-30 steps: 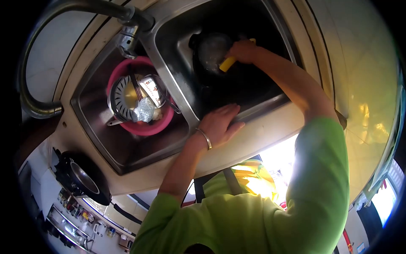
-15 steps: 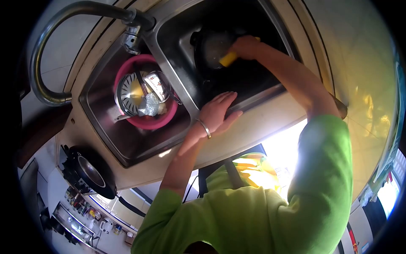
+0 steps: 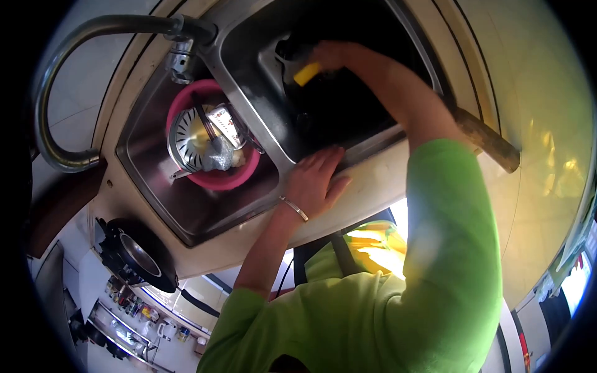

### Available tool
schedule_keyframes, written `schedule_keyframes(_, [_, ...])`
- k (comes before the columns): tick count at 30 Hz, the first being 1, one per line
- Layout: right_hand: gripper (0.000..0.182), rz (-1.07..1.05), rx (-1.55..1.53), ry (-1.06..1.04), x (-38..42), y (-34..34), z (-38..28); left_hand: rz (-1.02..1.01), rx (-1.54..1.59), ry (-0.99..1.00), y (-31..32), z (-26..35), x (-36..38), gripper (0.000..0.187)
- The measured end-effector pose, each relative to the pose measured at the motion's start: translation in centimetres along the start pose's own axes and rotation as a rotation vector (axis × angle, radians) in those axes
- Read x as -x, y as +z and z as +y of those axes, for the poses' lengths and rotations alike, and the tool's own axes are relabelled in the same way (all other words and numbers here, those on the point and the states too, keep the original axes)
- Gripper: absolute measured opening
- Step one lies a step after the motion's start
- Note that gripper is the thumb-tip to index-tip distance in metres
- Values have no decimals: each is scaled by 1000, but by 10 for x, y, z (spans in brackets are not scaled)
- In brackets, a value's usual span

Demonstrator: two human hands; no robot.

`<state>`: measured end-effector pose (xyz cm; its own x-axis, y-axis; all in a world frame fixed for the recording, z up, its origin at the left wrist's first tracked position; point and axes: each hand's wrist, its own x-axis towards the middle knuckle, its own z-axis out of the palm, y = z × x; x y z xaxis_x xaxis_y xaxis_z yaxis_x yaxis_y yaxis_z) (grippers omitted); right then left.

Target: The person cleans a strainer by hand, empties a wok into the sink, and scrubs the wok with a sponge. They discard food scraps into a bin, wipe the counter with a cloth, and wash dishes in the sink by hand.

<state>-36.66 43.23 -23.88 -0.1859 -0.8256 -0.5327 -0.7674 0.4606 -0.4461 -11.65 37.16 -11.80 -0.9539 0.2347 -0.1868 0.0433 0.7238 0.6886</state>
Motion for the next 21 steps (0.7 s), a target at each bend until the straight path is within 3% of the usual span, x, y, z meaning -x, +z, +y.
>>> schedule_keyframes(2, [37, -62, -182, 44, 5, -17, 5, 9, -1, 11, 1, -1, 0, 48])
schedule_keyframes(3, [35, -295, -293, 131, 14, -26, -1, 34, -8, 22, 1, -1, -1, 48])
schedule_keyframes(4, [35, -300, -296, 132, 21, -19, -6, 31, -3, 20, 0, 1, -1, 48])
schedule_keyframes(6, [31, -628, -371, 85, 30, -8, -9, 4, 9, -8, -3, 2, -3, 47])
schedule_keyframes(7, [31, -628, -365, 88, 25, 0, -6, 10, 10, -5, -3, 2, -5, 47])
schedule_keyframes(9, [31, -368, -458, 76, 10, 22, -4, -10, 9, -6, -3, 1, -3, 47])
schedule_keyframes(10, [31, -367, -456, 74, 1, 24, 0, -7, 7, -7, -3, 1, -4, 47])
schedule_keyframes(12, [32, 247, -148, -135, -21, 24, 6, -10, 15, -14, -3, 2, -4, 47])
schedule_keyframes(13, [32, 245, -144, -135, -23, 13, 5, -6, 16, -14, -2, 2, -6, 47])
schedule_keyframes(15, [32, 273, -163, 141, -18, -10, 2, -5, 25, -24, -2, 3, -3, 48])
schedule_keyframes(16, [32, 277, -161, 142, -10, -20, 1, -3, 22, -20, -2, 2, -3, 48])
schedule_keyframes(20, [28, -209, 121, 109, 51, -45, -2, 20, 38, -8, -4, 2, -4, 48])
schedule_keyframes(21, [28, -212, 125, 111, 58, -43, 1, 17, 36, -10, -4, 2, -4, 48])
